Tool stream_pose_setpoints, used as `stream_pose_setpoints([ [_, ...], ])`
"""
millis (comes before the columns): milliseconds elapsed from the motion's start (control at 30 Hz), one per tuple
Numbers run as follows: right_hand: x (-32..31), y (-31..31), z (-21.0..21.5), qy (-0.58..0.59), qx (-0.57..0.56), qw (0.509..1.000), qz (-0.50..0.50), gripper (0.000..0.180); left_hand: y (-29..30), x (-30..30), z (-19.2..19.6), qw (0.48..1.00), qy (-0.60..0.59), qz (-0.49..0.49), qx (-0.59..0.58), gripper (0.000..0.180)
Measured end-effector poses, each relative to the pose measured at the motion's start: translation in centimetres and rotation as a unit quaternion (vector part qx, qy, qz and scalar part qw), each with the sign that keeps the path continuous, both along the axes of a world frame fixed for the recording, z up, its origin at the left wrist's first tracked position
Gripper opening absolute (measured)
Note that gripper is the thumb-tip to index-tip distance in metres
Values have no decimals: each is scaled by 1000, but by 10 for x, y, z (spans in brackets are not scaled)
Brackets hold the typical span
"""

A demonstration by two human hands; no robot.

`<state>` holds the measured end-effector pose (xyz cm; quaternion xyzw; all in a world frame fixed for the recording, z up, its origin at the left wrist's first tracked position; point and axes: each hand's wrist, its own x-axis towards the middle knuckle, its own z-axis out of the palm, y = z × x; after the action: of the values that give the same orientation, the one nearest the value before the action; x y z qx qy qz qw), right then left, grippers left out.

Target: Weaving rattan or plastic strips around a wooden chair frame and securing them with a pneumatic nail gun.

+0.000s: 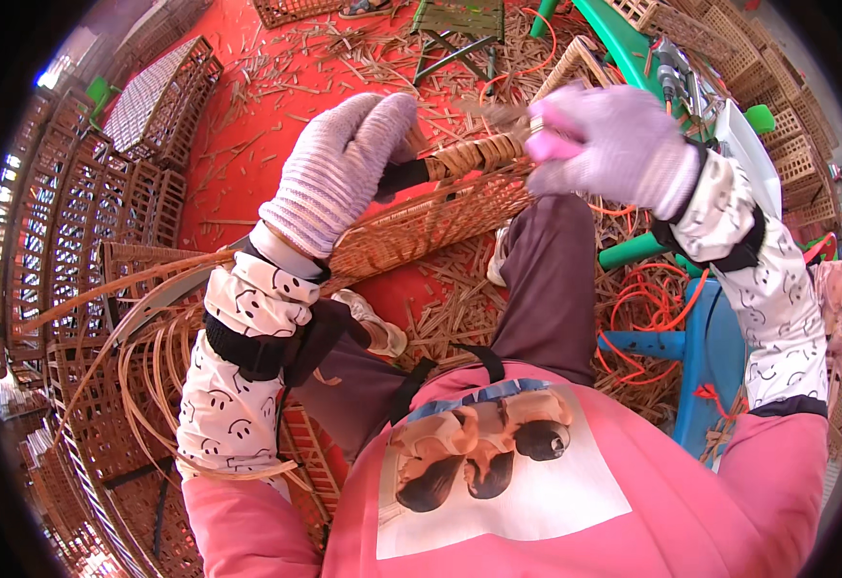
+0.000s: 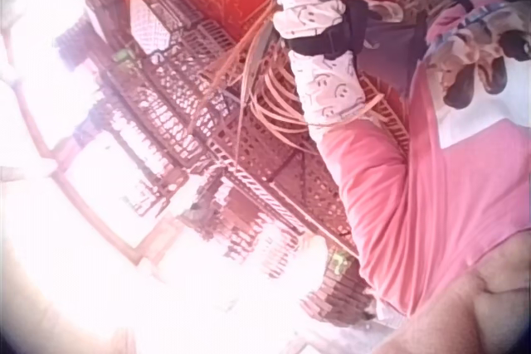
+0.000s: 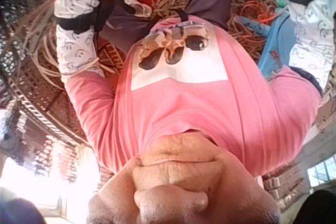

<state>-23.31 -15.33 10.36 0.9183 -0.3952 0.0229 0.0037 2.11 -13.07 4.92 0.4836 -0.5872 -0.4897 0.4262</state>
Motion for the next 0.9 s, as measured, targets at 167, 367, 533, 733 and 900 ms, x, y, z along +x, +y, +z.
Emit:
stream_pose_setpoints([
  [167, -138, 32, -16, -50, -78, 940, -330, 70, -1, -9, 1, 970, -173, -64, -161, 31],
  [367, -346, 148, -88, 106, 69, 740, -660, 74, 2, -22, 8, 916, -383, -69, -99, 30],
  [533, -410, 202, -131, 32, 208, 644, -736, 75, 3, -33, 7, 822, -537, -55, -182, 33],
  [733, -329, 127, -103, 40, -71, 842, -533, 57, 7, -21, -2, 806, -495, -73, -316, 29],
  [900, -152, 42, -69, -171, -203, 959, -95, 51, 9, -3, 0, 856, -404, -126, -298, 24],
])
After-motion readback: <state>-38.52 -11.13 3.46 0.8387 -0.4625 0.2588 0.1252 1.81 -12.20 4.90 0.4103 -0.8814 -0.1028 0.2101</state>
